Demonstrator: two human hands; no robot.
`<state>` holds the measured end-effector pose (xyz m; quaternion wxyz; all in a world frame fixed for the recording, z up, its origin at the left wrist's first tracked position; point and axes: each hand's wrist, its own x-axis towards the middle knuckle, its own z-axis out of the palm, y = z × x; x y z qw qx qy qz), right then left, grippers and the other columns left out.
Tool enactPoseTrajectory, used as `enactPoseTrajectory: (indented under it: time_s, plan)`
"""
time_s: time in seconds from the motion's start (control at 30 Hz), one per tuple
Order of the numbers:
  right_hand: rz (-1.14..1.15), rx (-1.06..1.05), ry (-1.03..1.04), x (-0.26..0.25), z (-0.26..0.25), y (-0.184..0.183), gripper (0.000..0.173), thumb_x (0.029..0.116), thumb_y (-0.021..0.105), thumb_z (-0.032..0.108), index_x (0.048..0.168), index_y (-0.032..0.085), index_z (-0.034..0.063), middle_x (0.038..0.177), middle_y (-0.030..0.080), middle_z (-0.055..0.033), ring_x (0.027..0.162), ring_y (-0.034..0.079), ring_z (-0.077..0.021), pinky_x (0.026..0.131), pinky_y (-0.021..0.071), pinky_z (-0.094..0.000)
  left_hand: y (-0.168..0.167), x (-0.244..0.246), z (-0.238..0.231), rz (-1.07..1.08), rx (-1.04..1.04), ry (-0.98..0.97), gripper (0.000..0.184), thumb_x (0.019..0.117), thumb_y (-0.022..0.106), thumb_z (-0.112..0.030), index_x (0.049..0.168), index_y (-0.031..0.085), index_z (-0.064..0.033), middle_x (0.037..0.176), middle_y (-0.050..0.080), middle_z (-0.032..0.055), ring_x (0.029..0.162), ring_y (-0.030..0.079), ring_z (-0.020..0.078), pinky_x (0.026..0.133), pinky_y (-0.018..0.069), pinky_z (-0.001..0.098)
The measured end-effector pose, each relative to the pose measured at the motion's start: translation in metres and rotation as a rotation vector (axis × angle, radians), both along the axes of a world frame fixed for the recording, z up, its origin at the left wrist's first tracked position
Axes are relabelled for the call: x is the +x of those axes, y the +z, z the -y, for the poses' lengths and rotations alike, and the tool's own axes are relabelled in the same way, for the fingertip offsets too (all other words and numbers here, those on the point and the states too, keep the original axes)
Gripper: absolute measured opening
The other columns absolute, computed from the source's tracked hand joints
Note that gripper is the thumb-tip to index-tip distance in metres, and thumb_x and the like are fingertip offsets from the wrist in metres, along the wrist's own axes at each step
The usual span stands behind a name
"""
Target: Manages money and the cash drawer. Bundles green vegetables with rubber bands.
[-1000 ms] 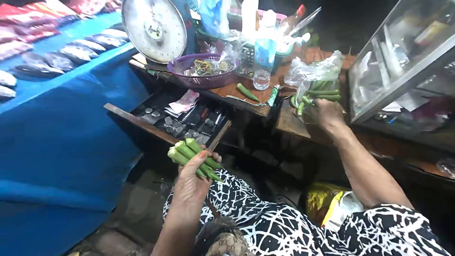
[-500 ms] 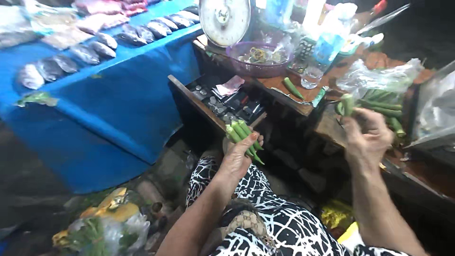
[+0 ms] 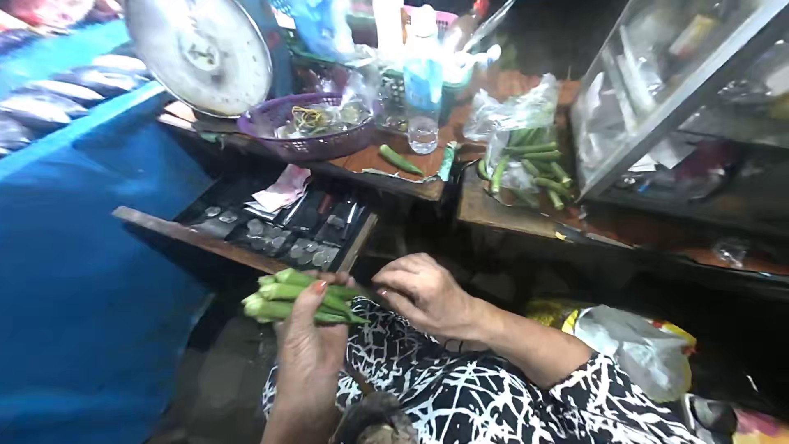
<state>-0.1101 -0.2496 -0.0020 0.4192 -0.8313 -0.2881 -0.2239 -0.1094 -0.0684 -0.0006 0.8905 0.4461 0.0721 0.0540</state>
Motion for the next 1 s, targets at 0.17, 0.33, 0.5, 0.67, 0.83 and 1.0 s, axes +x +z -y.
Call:
enactPoseTrajectory:
  time_s: [0.17,0.33,0.5,0.67,0.83,1.0]
  plan:
    - [0.038,-0.358,-0.323,0.027,0.104,0.021,0.021,0.0991,0.06,0.011,0.112,0.075,0.005,0.109,0.075,-0.0115,0.103,0.072,-0.0265,0.091,0.0573,-0.0477,0.016,0.0,-0.03,0.083,0.062,0.072,0.011,0.0978,0.05,-0.013,0.103,0.06,-0.0133,0.085,0.072,0.0028,0.081,0.073,0.0155,0.074,0.0629,0.0299]
    - [-0.203,-0.703,-0.712,0.035,0.21,0.046,0.023,0.0969,0.062,0.006,0.118,0.068,-0.0015,0.116,0.066,-0.0277,0.108,0.063,-0.0493,0.092,0.0478,-0.0677,0.029,0.0,-0.051,0.157,-0.02,0.136,0.025,0.1051,0.039,-0.013,0.1,0.063,-0.0128,0.087,0.073,0.0044,0.086,0.074,0.0171,0.079,0.0636,0.0318]
    - [-0.377,-0.918,-0.835,0.048,0.236,0.031,0.009,0.0908,0.064,-0.003,0.097,0.069,-0.0073,0.102,0.067,-0.03,0.105,0.061,-0.0529,0.088,0.0483,-0.0668,0.033,-0.002,-0.038,0.163,-0.04,0.1,0.006,0.0956,0.062,-0.018,0.098,0.067,-0.0166,0.087,0.073,0.0018,0.086,0.073,0.015,0.079,0.0629,0.0319]
    - [-0.191,-0.693,-0.82,0.045,0.234,0.036,0.019,0.0988,0.057,0.006,0.109,0.066,-0.0079,0.107,0.064,-0.0323,0.102,0.063,-0.0532,0.085,0.0485,-0.069,0.031,-0.003,-0.02,0.096,-0.063,0.044,0.007,0.0941,0.062,-0.017,0.099,0.066,-0.0168,0.088,0.072,0.0019,0.086,0.073,0.0154,0.081,0.0627,0.0326]
    - [-0.025,-0.243,-0.581,0.031,0.169,0.061,0.026,0.1003,0.063,0.015,0.12,0.068,-0.0003,0.112,0.069,-0.0217,0.099,0.069,-0.0338,0.087,0.0568,-0.0517,0.019,-0.005,-0.001,0.007,-0.055,-0.015,0.014,0.0924,0.066,-0.017,0.106,0.064,-0.0187,0.094,0.071,0.0025,0.089,0.071,0.017,0.083,0.0612,0.0364]
    - [0.037,0.103,-0.17,0.022,0.055,0.042,0.024,0.0963,0.067,0.011,0.115,0.069,-0.0029,0.109,0.07,-0.0129,0.097,0.069,-0.0131,0.086,0.0594,-0.0306,0.013,-0.004,0.011,-0.019,-0.121,-0.102,0.032,0.0849,0.076,-0.012,0.113,0.062,-0.0105,0.1,0.072,0.012,0.093,0.072,0.0249,0.088,0.0608,0.0406]
